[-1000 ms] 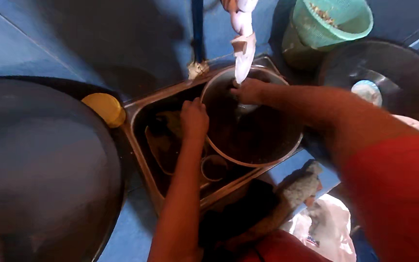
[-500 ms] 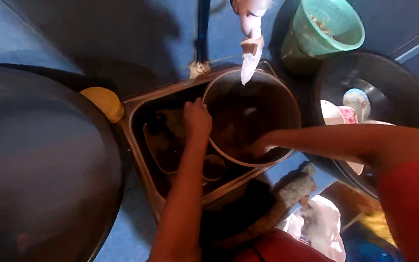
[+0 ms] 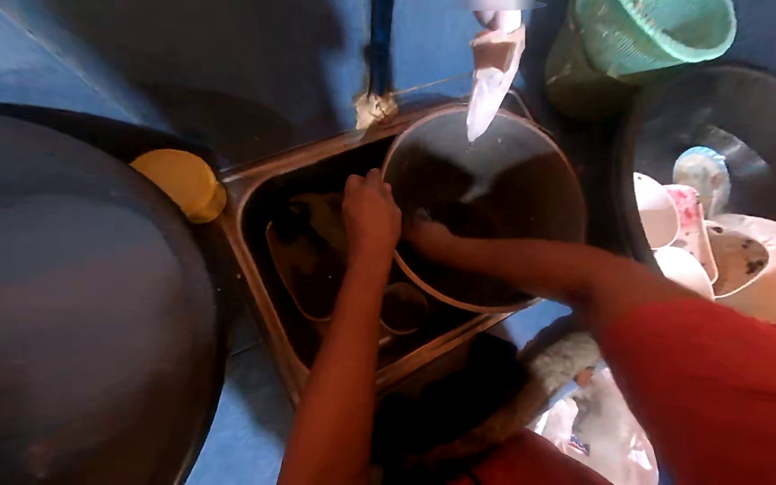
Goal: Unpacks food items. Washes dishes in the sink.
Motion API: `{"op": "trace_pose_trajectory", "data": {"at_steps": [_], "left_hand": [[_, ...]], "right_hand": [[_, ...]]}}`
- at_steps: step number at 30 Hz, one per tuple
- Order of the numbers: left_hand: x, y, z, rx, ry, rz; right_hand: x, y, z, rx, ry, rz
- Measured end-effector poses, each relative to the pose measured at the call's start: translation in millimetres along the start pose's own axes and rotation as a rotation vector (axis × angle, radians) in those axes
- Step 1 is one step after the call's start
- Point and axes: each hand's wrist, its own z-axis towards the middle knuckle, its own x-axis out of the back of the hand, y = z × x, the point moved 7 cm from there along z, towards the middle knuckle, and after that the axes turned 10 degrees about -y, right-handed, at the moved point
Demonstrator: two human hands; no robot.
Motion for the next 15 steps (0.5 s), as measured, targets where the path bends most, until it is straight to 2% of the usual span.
{"op": "trace_pose_trajectory", "data": {"at_steps": [1,3,6,10,13,15], "left_hand": [[0,-1,-1,-0.002,0.005,-0.002],[2,-1,-1,-0.007,0.006,-0.007],[1,1,-2,-0.005,-0.002,-0.023],[0,1,1,0.007,-0.013,-0.014],[0,3,1,-0.001,-0.007,-0.024],[-1,1,-1,0.001,-0.016,-0.025]], "right_hand": [[-11,-10,-14,0.066,-0.068,-0.052],[-10,-1,-27,0.113,-0.059,-0.112],[18,37,-23,-0.036,0.028,-0.044],[-6,31,-38,-0.070,-0.096,-0.033],[5,52,-27,-0.088,0.006,-0.017],[2,48,-28,-0.145,-0.038,0.008]]}}
